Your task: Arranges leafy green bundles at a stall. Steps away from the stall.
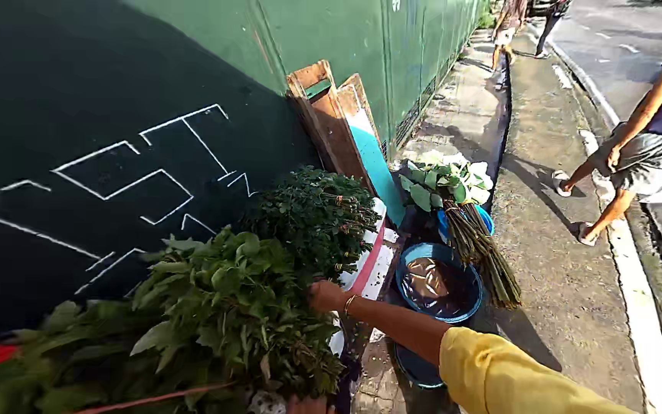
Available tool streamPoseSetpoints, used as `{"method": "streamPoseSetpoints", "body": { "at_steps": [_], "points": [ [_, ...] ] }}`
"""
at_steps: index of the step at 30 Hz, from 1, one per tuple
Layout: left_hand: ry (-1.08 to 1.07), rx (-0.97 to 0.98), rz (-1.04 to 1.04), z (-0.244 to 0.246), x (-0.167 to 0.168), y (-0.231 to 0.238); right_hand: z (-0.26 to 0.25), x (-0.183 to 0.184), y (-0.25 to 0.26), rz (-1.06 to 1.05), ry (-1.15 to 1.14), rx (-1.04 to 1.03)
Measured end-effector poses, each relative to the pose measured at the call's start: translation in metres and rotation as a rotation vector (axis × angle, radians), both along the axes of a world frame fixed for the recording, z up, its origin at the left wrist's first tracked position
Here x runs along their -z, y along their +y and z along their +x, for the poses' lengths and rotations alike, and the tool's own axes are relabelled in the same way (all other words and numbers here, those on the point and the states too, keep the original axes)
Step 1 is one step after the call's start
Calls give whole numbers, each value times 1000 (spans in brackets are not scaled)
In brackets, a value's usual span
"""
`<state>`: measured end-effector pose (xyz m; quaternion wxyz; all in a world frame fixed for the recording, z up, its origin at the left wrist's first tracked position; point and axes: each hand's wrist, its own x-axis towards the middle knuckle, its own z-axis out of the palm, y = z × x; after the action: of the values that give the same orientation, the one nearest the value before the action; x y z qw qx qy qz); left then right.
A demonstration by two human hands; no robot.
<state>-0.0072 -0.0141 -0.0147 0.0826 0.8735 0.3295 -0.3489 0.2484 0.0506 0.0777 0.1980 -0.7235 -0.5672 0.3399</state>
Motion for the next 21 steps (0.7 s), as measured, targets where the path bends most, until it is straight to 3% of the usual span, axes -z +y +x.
{"method": "streamPoseSetpoints", "body": {
  "at_steps": [3,7,12,18,21],
  "points": [
    [33,-112,-90,-3,-4,5,-8,9,-2,-81,201,-28],
    [14,-129,-135,-6,-11,8,-21,22,-7,-285,384,97],
    [20,-101,-121,-7,-11,6,-18,33,-11,-279,538,92],
    [14,-94,-119,-6,-10,7,-1,-3,-20,-210,1145,204],
    [4,-106,-133,-7,-8,8,1,-12,-22,-235,1306,204]
  ]
}}
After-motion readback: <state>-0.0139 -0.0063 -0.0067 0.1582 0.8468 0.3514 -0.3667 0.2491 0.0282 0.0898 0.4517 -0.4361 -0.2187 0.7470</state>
